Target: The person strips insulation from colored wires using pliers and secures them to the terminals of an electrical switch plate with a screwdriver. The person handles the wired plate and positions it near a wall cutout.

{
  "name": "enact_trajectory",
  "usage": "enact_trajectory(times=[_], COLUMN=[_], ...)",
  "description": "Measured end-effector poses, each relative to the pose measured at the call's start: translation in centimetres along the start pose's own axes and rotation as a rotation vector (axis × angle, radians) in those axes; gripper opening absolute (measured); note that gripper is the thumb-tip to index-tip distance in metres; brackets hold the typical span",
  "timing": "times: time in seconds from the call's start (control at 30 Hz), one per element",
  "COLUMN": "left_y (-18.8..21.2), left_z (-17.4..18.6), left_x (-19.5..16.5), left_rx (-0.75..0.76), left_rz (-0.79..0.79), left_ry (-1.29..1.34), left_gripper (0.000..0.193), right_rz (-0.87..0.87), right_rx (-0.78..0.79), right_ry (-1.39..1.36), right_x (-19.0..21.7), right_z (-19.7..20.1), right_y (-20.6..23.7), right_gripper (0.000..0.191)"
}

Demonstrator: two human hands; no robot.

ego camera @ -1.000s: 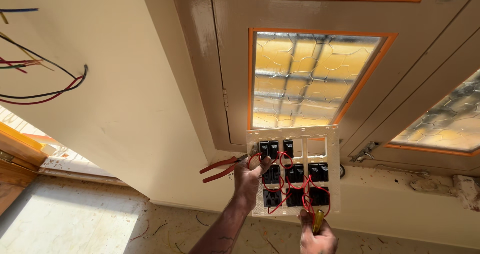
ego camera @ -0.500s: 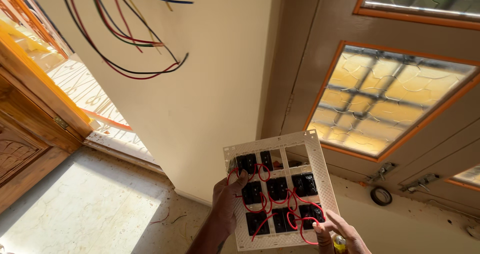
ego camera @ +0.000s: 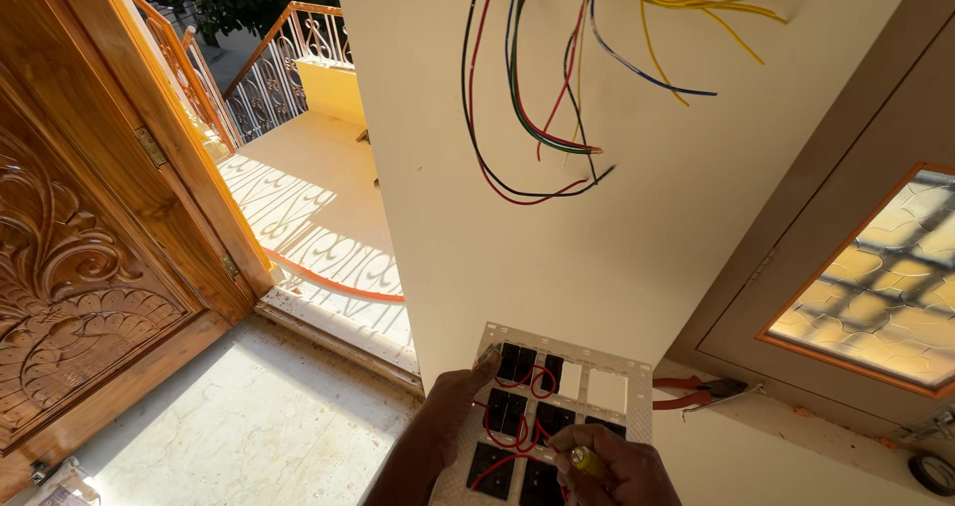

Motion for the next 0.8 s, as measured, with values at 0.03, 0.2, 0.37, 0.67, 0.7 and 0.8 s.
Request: enact_trajectory(times=[0.03,0.2,0.37,0.67,0.7,0.8], left_y=[0.4,2.6,2.8,-1.2,-1.6,-2.8], left_z=[0.8,2.0,0.3,-3.8,-4.2,-5.9], left_x=[-1.5,-7.8,-11.6,-14.9,-15.3,-16.4], left_rx=[0.008,-0.059,0.029,0.377,0.452,0.747], left_rz=[-0.014,-0.092,-0.237,-0.376,-0.423,-0.463], left_ry=[-0.037,-0.334,-0.667,-0.878,-0.85,-0.785], left_gripper=[0.06,0.066,0.075,0.07,0.069,0.066], right_rz=[-0.113,-0.035,0.021,0.065,0.032,-0.013], right_rx=[-0.001,0.086,0.183,0.107,0.122,0.054], right_ry=[-0.026,-0.243,-0.263,-0.4,-0.452,-0.524], right_x=[1.6,9.3,14.1,15.0,14.3,11.5], right_z=[-0.7,-2.7,-2.6,-1.9,-2.3,-3.3], right_y=[-0.3,-1.3,-2.7,-7.3,-7.9,-9.6], right_gripper=[0.033,0.034,0.039,0.034,0.031,0.023])
Point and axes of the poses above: each hand's wrist, its own y-axis away from the middle knuckle, its own z-axis out of the back of the hand, x = y × z, the point moved 1 cm from there along -y, towards the middle knuckle, and after that the axes turned 6 degrees about y, right-handed, at the moved point
